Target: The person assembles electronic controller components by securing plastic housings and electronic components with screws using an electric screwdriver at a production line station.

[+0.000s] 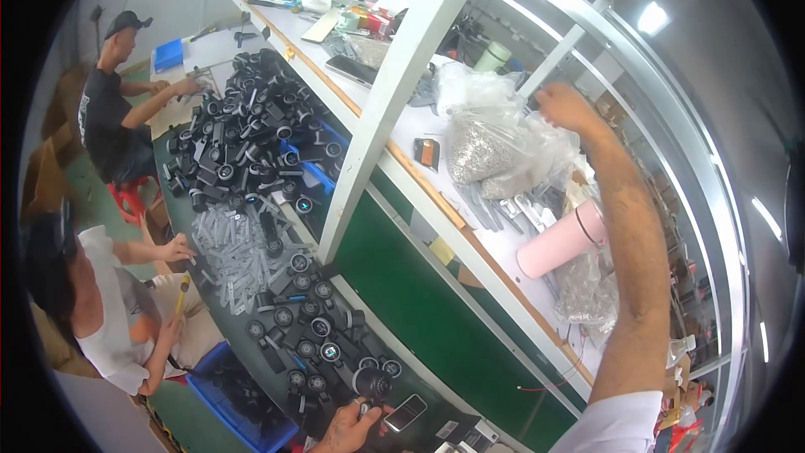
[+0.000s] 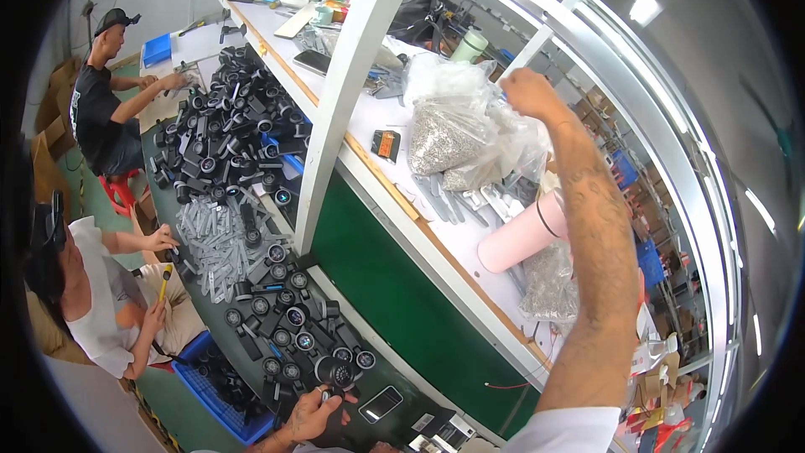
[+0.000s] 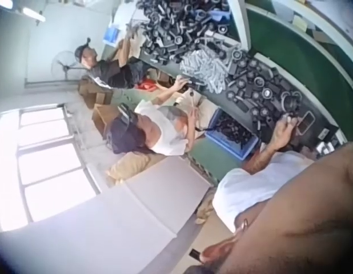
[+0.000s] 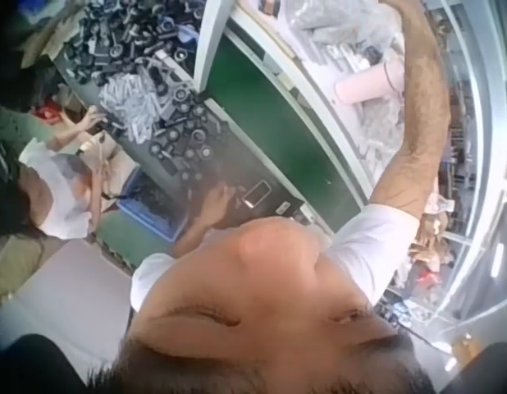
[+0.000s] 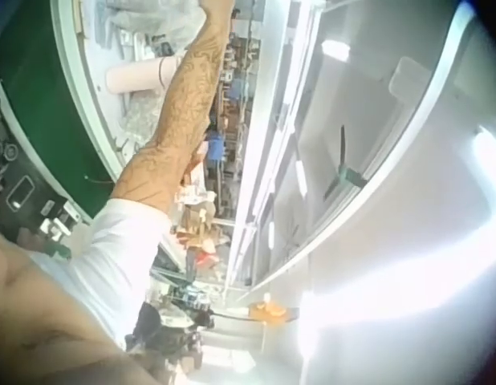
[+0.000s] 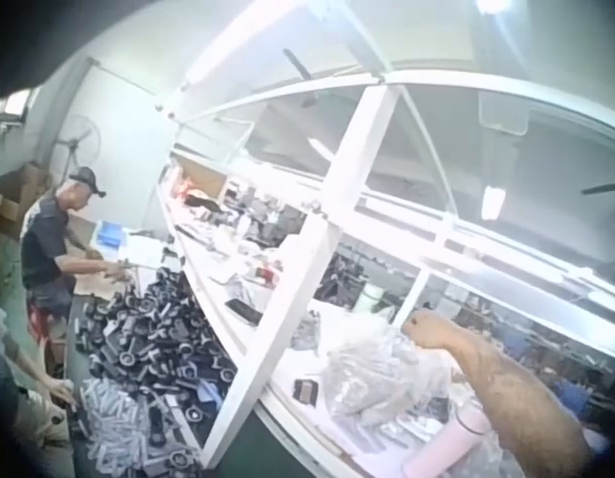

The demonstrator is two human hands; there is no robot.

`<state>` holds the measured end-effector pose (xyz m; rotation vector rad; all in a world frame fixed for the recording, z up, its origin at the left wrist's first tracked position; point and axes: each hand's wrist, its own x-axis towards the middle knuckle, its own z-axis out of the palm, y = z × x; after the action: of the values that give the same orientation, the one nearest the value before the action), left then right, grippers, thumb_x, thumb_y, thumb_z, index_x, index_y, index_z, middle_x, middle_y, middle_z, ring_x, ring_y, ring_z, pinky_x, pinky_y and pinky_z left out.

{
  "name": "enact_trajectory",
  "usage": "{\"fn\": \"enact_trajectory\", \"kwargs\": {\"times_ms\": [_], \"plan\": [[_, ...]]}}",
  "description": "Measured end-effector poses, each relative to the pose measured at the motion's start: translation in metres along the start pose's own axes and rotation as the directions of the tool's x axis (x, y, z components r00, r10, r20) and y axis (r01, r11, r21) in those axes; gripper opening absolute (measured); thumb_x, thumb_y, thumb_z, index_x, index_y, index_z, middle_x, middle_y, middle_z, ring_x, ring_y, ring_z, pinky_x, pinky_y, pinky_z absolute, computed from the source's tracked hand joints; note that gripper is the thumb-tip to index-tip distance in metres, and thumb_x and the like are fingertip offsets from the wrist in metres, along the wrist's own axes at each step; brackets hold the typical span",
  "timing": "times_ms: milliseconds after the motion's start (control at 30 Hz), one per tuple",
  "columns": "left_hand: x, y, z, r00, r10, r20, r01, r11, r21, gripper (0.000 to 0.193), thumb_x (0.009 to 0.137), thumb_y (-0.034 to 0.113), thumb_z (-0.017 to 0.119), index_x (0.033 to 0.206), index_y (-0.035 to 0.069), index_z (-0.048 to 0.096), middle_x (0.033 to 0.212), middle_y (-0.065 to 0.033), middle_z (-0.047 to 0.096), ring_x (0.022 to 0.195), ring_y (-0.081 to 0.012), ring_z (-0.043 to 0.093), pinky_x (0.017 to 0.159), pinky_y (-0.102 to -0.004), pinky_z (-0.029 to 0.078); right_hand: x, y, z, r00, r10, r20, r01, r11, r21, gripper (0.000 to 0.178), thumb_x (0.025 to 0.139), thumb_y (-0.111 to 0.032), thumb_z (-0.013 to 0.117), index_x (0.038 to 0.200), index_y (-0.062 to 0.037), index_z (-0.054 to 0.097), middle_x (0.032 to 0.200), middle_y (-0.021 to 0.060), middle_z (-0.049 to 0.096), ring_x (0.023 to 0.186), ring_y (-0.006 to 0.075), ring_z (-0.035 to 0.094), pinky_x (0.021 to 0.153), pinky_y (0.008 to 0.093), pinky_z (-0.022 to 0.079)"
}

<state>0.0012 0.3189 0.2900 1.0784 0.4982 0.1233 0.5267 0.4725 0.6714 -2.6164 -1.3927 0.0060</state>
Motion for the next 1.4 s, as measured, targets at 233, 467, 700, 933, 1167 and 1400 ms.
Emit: {"fn": "enact_trajectory", "kwargs": {"times_ms": [233, 467, 700, 933, 1167, 1400], "plan": [[0.003, -0.018, -0.013, 0.998, 0.038, -0.054, -0.043, 0.995, -0.088, 0.026, 0.103, 0.008, 0.042, 0.122, -0.004, 0.054, 0.111, -0.0123, 0.070, 0.076, -0.0165, 0.067, 0.073, -0.0311, 0.056, 0.024, -0.007, 0.013, 0.994, -0.094, 0.062, 0.104, 0.976, -0.191, 0.029, 0.081, -0.022, 0.072, 0.097, 0.0012, 0.066, 0.087, 0.0136, 0.070, 0.074, 0.0239, 0.069, 0.067, 0.0361, 0.056], [0.015, -0.007, -0.012, 0.998, 0.040, -0.040, -0.041, 0.999, -0.006, 0.027, 0.103, 0.009, 0.042, 0.124, -0.004, 0.053, 0.110, -0.0147, 0.070, 0.074, -0.0170, 0.067, 0.070, -0.0309, 0.056, 0.008, -0.004, 0.016, 0.993, -0.052, 0.102, 0.048, 0.998, 0.042, 0.026, 0.089, -0.022, 0.063, 0.100, 0.0015, 0.062, 0.086, 0.0113, 0.066, 0.071, 0.0188, 0.067, 0.059, 0.0330, 0.057], [0.007, -0.023, -0.011, 0.997, 0.040, -0.063, -0.045, 0.996, -0.078, 0.029, 0.103, 0.011, 0.043, 0.127, -0.003, 0.051, 0.111, -0.0150, 0.070, 0.074, -0.0167, 0.066, 0.071, -0.0310, 0.056, -0.049, -0.066, 0.000, 0.901, 0.298, 0.314, -0.283, 0.955, -0.092, 0.058, 0.088, -0.051, 0.069, 0.083, 0.0069, 0.064, 0.068, 0.0105, 0.066, 0.058, 0.0195, 0.069, 0.056, 0.0292, 0.054], [0.023, -0.039, -0.011, 0.999, -0.029, 0.040, 0.027, 0.998, 0.062, 0.028, 0.105, 0.013, 0.045, 0.125, -0.004, 0.052, 0.112, -0.0132, 0.069, 0.076, -0.0160, 0.066, 0.072, -0.0307, 0.056, -0.037, -0.035, 0.012, 0.946, 0.036, 0.321, -0.058, 0.996, 0.061, 0.046, 0.092, -0.037, 0.063, 0.064, -0.0007, 0.059, 0.061, 0.0076, 0.062, 0.051, 0.0152, 0.063, 0.048, 0.0300, 0.050], [0.018, -0.033, -0.012, 1.000, -0.009, 0.016, 0.008, 0.998, 0.063, 0.026, 0.103, 0.011, 0.044, 0.123, -0.004, 0.053, 0.111, -0.0117, 0.070, 0.076, -0.0159, 0.066, 0.072, -0.0298, 0.056, -0.022, -0.089, 0.008, 0.989, -0.137, 0.050, 0.139, 0.990, -0.030, 0.046, 0.092, -0.040, 0.064, 0.070, 0.0004, 0.061, 0.067, 0.0080, 0.064, 0.060, 0.0164, 0.064, 0.057, 0.0313, 0.051], [0.027, -0.026, -0.005, 1.000, -0.014, 0.018, 0.014, 0.999, 0.031, 0.027, 0.102, 0.008, 0.043, 0.123, -0.005, 0.053, 0.110, -0.0131, 0.070, 0.075, -0.0163, 0.066, 0.072, -0.0298, 0.055, -0.032, -0.073, 0.000, 0.988, -0.124, 0.094, 0.121, 0.992, 0.031, 0.041, 0.095, -0.037, 0.062, 0.079, 0.0006, 0.064, 0.073, 0.0076, 0.065, 0.067, 0.0156, 0.065, 0.063, 0.0290, 0.053]]}}
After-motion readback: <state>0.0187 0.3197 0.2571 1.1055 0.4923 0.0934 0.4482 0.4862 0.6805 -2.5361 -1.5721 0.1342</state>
